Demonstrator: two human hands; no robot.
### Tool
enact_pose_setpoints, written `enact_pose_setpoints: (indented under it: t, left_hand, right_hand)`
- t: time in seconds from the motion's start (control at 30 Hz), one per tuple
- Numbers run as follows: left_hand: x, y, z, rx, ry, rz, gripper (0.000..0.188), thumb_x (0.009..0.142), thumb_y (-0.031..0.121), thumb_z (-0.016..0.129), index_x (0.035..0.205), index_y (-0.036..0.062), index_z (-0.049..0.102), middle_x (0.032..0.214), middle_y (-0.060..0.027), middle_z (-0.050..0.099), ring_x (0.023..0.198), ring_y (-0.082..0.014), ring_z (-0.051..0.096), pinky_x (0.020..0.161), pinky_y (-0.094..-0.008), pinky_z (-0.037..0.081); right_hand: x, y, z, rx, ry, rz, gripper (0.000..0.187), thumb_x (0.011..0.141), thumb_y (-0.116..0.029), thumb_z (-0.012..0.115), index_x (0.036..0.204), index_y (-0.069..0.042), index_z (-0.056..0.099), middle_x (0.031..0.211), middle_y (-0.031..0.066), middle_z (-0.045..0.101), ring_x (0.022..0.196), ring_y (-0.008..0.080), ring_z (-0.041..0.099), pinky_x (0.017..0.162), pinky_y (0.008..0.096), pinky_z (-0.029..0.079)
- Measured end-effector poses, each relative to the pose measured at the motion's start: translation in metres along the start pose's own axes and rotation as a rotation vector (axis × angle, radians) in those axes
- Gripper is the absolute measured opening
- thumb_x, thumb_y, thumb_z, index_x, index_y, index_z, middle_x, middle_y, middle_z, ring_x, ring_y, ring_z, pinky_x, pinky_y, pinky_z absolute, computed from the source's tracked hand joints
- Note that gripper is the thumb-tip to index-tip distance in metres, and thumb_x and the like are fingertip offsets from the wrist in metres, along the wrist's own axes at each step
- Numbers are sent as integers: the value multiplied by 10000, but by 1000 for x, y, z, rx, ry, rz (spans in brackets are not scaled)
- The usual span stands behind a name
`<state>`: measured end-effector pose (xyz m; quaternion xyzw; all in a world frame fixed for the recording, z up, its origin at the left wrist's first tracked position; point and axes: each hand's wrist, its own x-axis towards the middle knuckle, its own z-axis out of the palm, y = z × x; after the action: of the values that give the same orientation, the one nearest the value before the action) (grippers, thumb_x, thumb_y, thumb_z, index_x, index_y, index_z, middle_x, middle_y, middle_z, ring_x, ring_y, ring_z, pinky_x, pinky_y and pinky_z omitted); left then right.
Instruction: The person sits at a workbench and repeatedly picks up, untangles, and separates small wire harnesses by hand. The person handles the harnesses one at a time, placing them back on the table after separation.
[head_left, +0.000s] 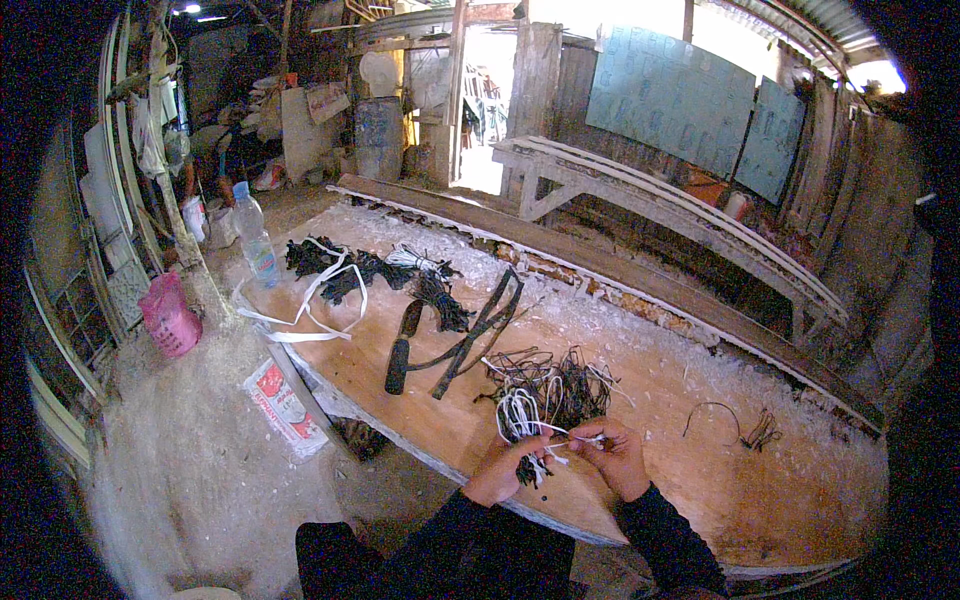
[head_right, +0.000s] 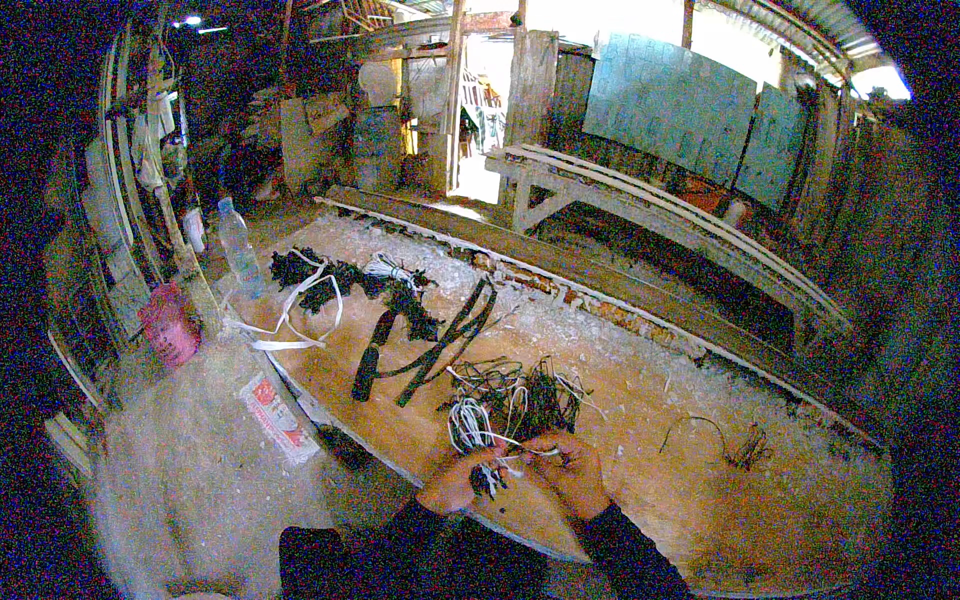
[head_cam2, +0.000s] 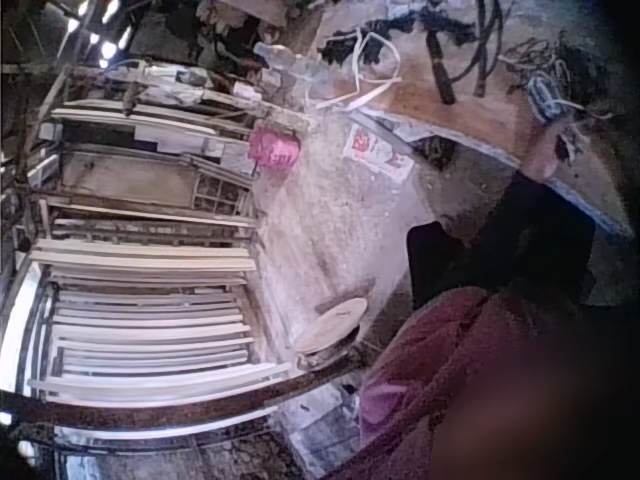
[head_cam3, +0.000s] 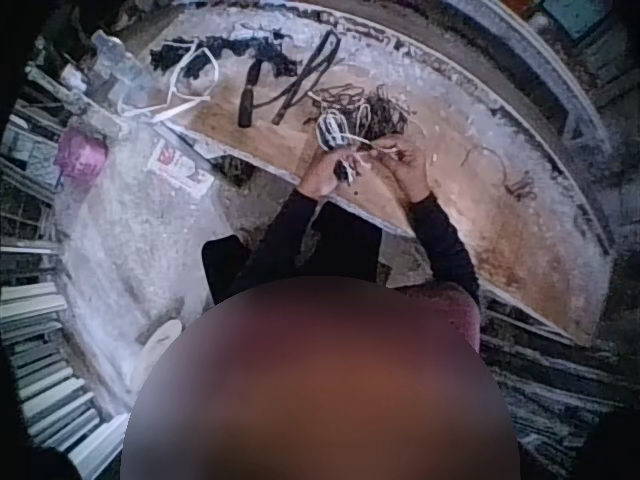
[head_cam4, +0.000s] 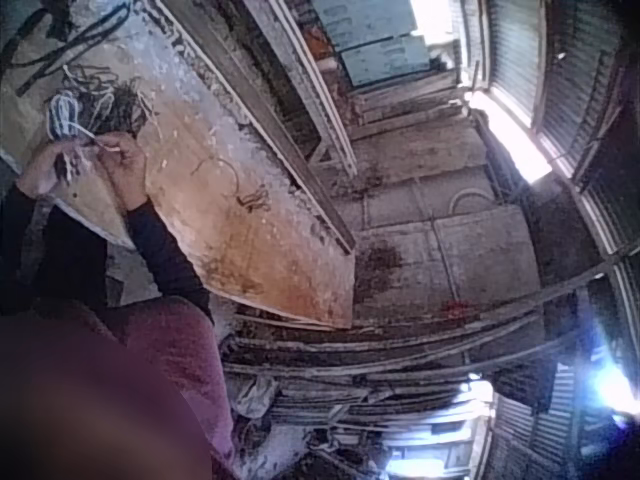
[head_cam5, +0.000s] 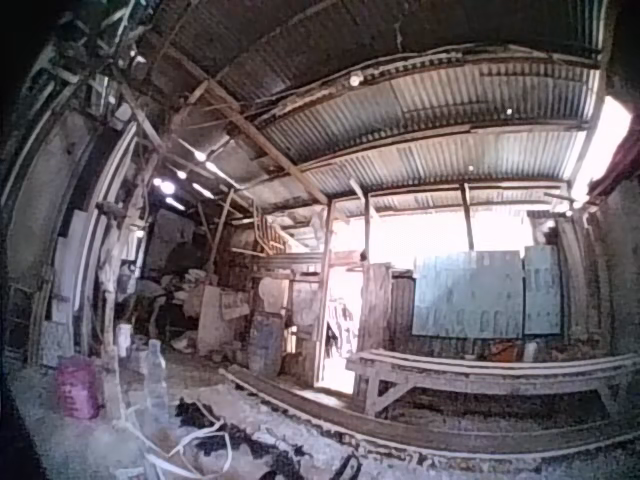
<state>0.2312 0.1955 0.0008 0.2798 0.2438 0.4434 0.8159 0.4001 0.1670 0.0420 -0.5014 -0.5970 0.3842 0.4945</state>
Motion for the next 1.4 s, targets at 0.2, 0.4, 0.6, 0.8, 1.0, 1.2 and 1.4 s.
enact_pose_setpoints:
  t: [0.2,0.4,0.6,0.8,1.0,1.2,1.4]
  left_hand:
    - [1,1,1,-34,25,-12,166,787,165,639,907,78,565,651,6,528,581,-120,547,492,-254,464]
    - [5,-4,-3,0,5,26,182,787,147,639,923,78,540,686,10,520,614,-102,536,521,-254,476]
    - [2,-3,-2,-31,-24,89,240,797,105,610,1017,66,522,791,-2,552,661,-90,524,542,-247,481]
    - [0,0,2,120,-66,94,301,807,119,597,1090,60,512,921,-8,582,662,-82,516,524,-221,452]
    - [2,-4,1,190,-84,112,322,823,214,602,1096,68,511,923,5,585,699,-80,533,551,-208,418]
    - [5,-6,-4,212,-50,98,282,840,262,578,1035,67,516,864,1,564,706,-90,539,579,-226,426]
    - [3,-3,-3,-128,31,88,222,868,313,523,826,98,487,727,3,480,655,-119,519,582,-250,437]
  right_hand:
    - [2,-2,-3,-197,38,-192,120,744,-23,641,863,-33,653,882,87,629,826,175,576,753,276,444]
    - [4,-3,-7,-220,266,-221,70,776,-50,623,841,-31,640,887,84,613,819,168,564,725,271,436]
    - [3,-10,-7,225,352,-293,27,797,-47,609,815,-40,590,844,46,558,746,137,532,661,253,431]
    - [2,-14,1,200,393,-239,26,787,-17,601,807,-33,597,826,59,580,754,146,552,662,253,442]
    - [-9,-15,21,-131,87,-248,65,747,13,614,799,-13,644,827,88,631,795,164,589,702,270,466]
    - [-12,-14,24,-304,-70,-313,130,770,-46,614,891,-19,655,890,113,644,829,221,603,744,301,469]
    - [-8,-16,16,-513,-114,-470,139,749,-100,627,875,-51,661,858,118,639,807,252,594,730,348,442]
